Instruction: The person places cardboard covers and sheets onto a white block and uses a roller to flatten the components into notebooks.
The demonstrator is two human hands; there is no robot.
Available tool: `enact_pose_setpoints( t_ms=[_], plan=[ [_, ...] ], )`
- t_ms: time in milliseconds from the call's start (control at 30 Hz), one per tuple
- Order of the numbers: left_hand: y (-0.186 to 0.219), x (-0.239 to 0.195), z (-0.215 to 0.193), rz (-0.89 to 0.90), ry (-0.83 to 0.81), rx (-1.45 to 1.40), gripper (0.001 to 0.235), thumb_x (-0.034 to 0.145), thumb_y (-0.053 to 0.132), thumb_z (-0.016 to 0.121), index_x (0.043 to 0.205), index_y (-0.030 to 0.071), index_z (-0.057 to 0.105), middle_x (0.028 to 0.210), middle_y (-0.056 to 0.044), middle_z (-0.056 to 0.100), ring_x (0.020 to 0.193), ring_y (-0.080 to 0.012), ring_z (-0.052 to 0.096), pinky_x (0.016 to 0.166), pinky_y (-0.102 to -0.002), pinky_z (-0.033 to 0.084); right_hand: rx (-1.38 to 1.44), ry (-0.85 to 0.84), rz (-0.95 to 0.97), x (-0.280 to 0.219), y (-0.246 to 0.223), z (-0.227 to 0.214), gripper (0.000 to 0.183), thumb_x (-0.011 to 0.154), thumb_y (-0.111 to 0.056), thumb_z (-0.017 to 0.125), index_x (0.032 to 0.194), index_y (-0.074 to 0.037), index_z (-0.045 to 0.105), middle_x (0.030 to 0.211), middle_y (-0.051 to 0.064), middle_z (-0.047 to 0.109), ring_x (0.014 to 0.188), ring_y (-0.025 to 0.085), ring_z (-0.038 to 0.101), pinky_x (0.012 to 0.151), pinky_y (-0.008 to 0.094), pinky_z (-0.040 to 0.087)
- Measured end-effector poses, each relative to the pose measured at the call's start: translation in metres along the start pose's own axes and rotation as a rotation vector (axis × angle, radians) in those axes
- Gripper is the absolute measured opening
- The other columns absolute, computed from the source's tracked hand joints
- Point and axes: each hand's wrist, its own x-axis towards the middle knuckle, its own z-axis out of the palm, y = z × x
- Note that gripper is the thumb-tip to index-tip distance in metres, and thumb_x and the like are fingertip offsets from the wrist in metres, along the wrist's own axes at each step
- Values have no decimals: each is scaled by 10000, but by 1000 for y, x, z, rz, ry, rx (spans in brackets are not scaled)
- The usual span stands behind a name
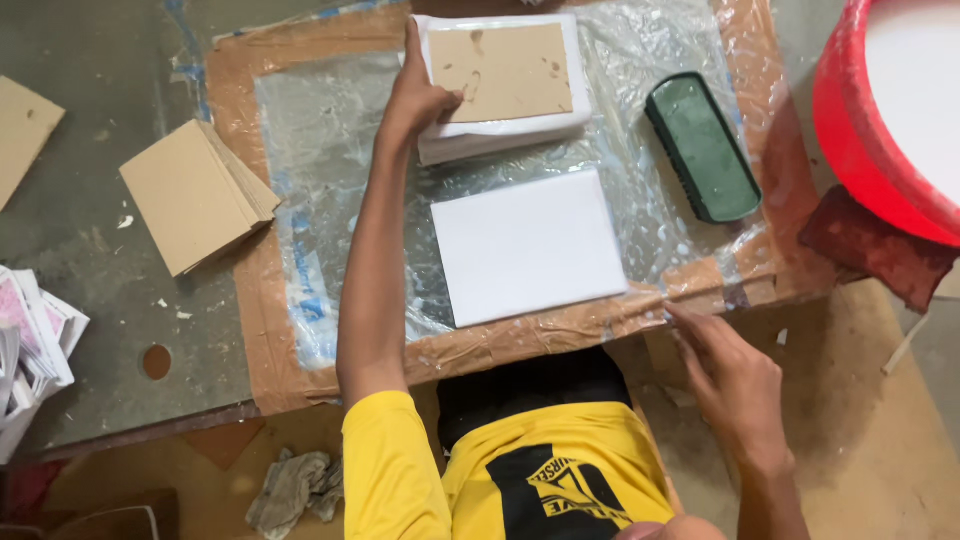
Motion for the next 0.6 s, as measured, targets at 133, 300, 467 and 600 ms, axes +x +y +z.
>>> enact_pose_setpoints(
  t_ms=[133, 300, 467, 600],
  plan=[
    [6, -6, -7, 156, 131, 203, 1298, 736, 11, 917, 1622, 28, -32, 1302, -267, 711, 1122, -279, 742, 873, -271, 597, -52, -31, -74, 21, -7, -5, 396, 942, -187, 663, 1334, -246, 664, 1145, 40, 729, 896, 261, 721, 729, 397, 569],
    [47, -105, -23, 58, 402, 353, 1084, 870, 91, 784, 1661, 113, 43, 1605, -223, 323, 1300, -356, 602, 1065, -445, 544, -214, 72, -130, 34, -3, -22, 417, 962, -242, 664, 1378, -270, 641, 1169, 37, 743, 917, 253, 728, 719, 396, 570],
    [109, -220, -2, 121, 95, 961, 1090, 783, 239, 851, 1623, 152, 161, 1677, -132, 217, 1465, -364, 386, 1170, -665, 300, -378, 215, -158, 101, 26, -9, 472, 1027, -392, 715, 1452, -217, 612, 1324, 156, 669, 1086, 367, 677, 804, 482, 553],
    [119, -258, 28, -11, -350, 1351, 1237, 649, 423, 911, 1594, 89, 187, 1677, -117, 162, 1557, -337, 152, 1164, -711, 167, -561, 0, -58, 175, 72, 14, 767, 764, -522, 784, 1482, -338, 588, 1095, 197, 645, 983, 402, 669, 724, 503, 559]
  ],
)
